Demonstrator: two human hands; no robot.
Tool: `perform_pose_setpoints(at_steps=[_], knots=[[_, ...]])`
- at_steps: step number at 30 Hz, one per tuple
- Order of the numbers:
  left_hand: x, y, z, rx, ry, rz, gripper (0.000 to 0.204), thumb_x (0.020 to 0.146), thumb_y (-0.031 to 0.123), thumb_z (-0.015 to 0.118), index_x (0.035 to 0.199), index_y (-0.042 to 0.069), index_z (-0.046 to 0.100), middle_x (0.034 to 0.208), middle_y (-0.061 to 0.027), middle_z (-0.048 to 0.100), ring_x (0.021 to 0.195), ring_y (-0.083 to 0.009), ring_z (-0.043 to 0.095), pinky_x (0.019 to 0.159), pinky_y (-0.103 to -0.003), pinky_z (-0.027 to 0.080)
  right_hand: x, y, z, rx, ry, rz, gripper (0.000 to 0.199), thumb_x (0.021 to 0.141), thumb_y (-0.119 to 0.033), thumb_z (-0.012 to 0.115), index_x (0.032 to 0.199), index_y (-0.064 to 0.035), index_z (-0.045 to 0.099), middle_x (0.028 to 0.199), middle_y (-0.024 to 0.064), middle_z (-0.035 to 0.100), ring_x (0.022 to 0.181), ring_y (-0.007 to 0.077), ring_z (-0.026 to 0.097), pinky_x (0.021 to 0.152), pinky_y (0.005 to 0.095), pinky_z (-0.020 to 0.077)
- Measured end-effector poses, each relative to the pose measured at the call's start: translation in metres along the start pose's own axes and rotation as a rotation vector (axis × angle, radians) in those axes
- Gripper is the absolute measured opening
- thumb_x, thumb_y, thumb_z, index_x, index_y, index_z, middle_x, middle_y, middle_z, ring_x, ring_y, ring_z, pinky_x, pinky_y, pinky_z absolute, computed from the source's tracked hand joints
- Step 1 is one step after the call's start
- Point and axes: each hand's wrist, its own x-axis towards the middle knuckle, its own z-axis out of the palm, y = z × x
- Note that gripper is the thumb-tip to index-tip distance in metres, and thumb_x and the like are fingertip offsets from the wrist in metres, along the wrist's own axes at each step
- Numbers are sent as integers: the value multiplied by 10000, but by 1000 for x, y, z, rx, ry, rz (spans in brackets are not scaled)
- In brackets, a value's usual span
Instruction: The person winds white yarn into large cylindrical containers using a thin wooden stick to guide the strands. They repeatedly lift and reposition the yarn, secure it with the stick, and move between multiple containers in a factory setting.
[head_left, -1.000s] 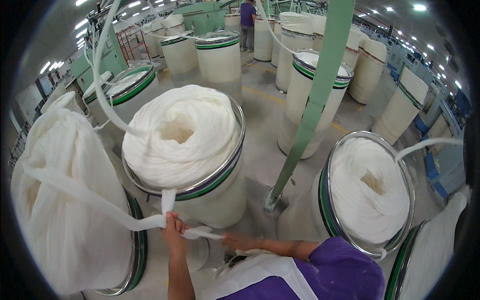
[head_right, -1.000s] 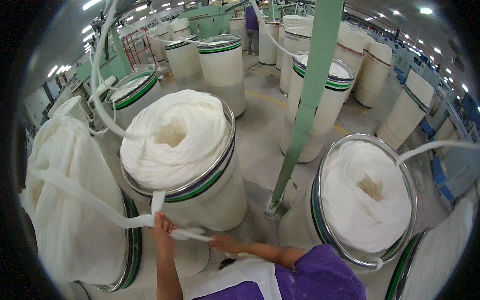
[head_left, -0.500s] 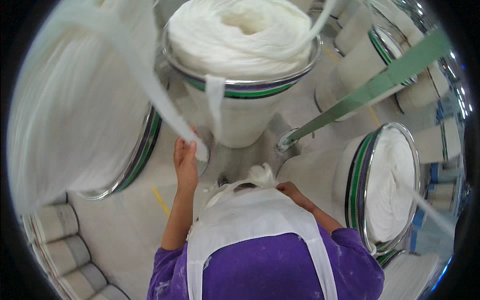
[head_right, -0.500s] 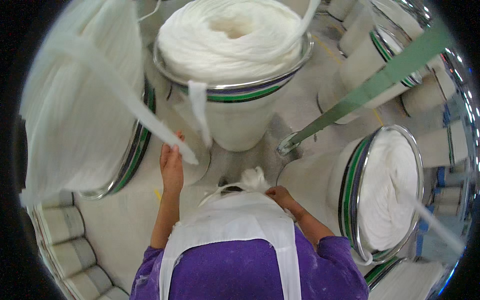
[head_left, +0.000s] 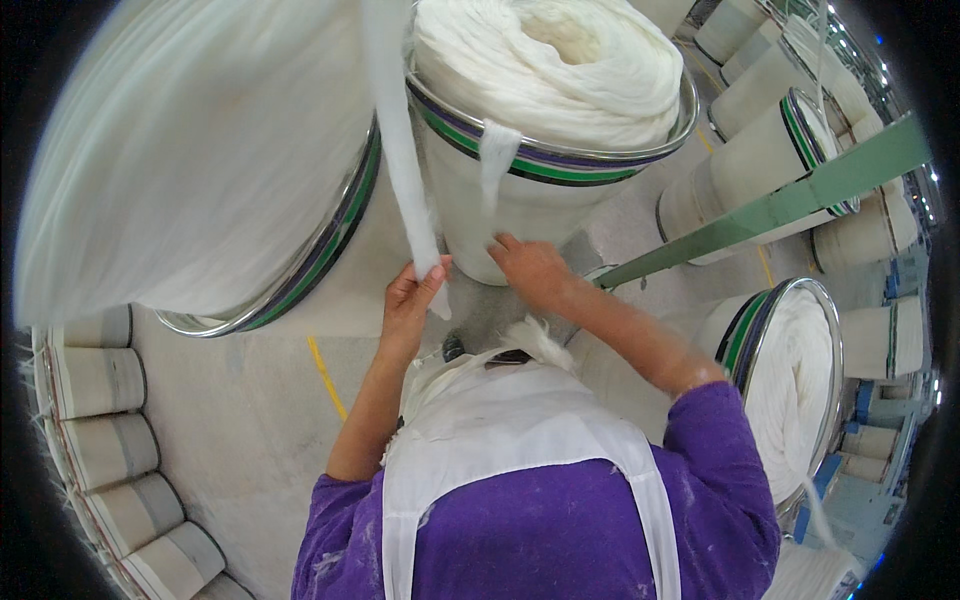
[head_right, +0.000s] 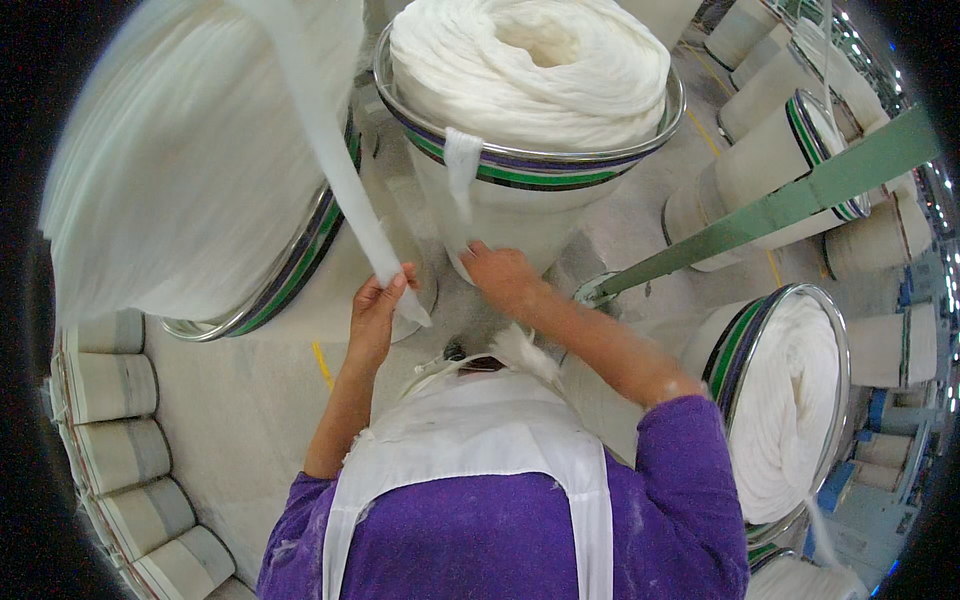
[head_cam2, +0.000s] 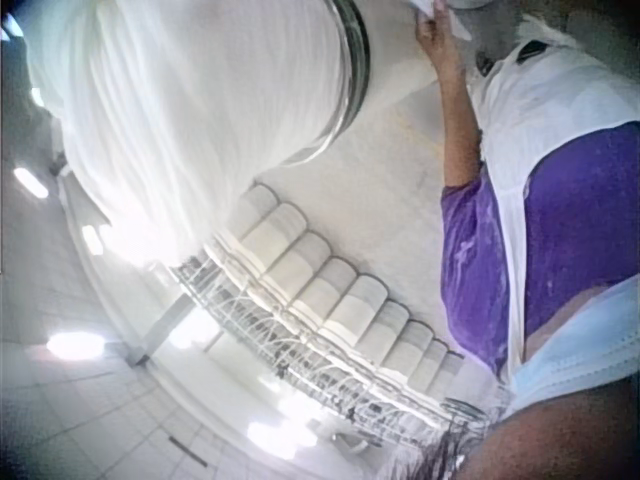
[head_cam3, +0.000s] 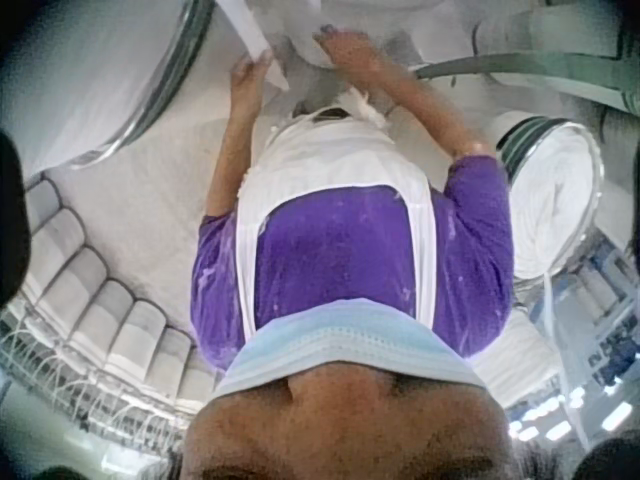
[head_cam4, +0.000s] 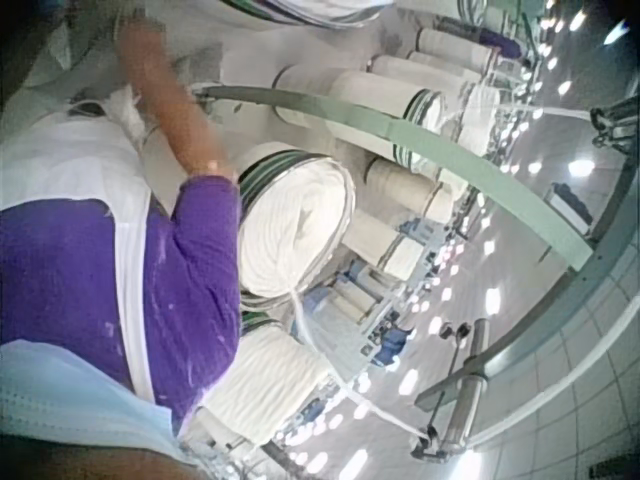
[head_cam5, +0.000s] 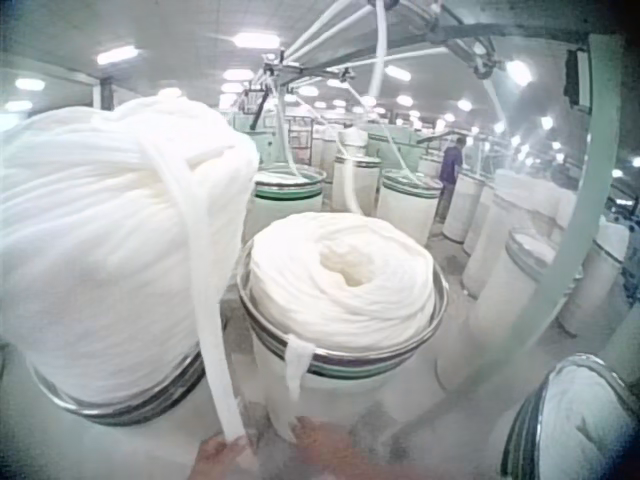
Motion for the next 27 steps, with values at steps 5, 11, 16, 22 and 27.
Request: perform_pose_setpoints(at_steps=[5, 11, 16, 22, 27], knots=[[-8, -27, -11, -83, -92, 7, 330, 954, 222, 609, 1227, 41, 572, 1049, 3, 628, 982, -94, 547, 918, -247, 400, 87, -8, -37, -322, -74, 307, 268, 823, -134, 592, 1077, -55, 626, 833, 110, 677, 772, 284, 675, 647, 405, 533], [-15, -76, -26, 82, -121, -224, 300, 942, 178, 618, 1199, 34, 561, 1048, 2, 632, 942, -88, 568, 843, -257, 449, 52, 8, -96, -123, -272, 38, 218, 878, -263, 626, 795, -75, 698, 763, 59, 693, 646, 153, 674, 539, 250, 480], [-3, -40, -1, -181, -136, -330, 346, 940, 163, 600, 1253, 25, 549, 1092, -64, 658, 948, -150, 630, 854, -308, 511, 23, 2, -142, 1238, -60, 514, 288, 957, -339, 576, 909, -66, 656, 701, 13, 629, 531, 78, 531, 492, 217, 396], [22, 50, 56, -462, -164, -269, 356, 925, 146, 621, 1247, 18, 539, 1120, -102, 655, 983, -178, 641, 842, -300, 525, 9, -1, -149, 1642, 306, 693, 286, 973, -347, 560, 1028, -72, 610, 717, 2, 607, 522, 69, 501, 492, 219, 380], [44, 83, 85, -505, -81, -170, 349, 930, 159, 619, 1236, 16, 533, 1122, -93, 644, 997, -168, 632, 886, -295, 505, 0, -9, -159, 1601, 347, 620, 327, 928, -332, 624, 1098, -57, 576, 815, 15, 621, 612, 75, 537, 568, 209, 415]])
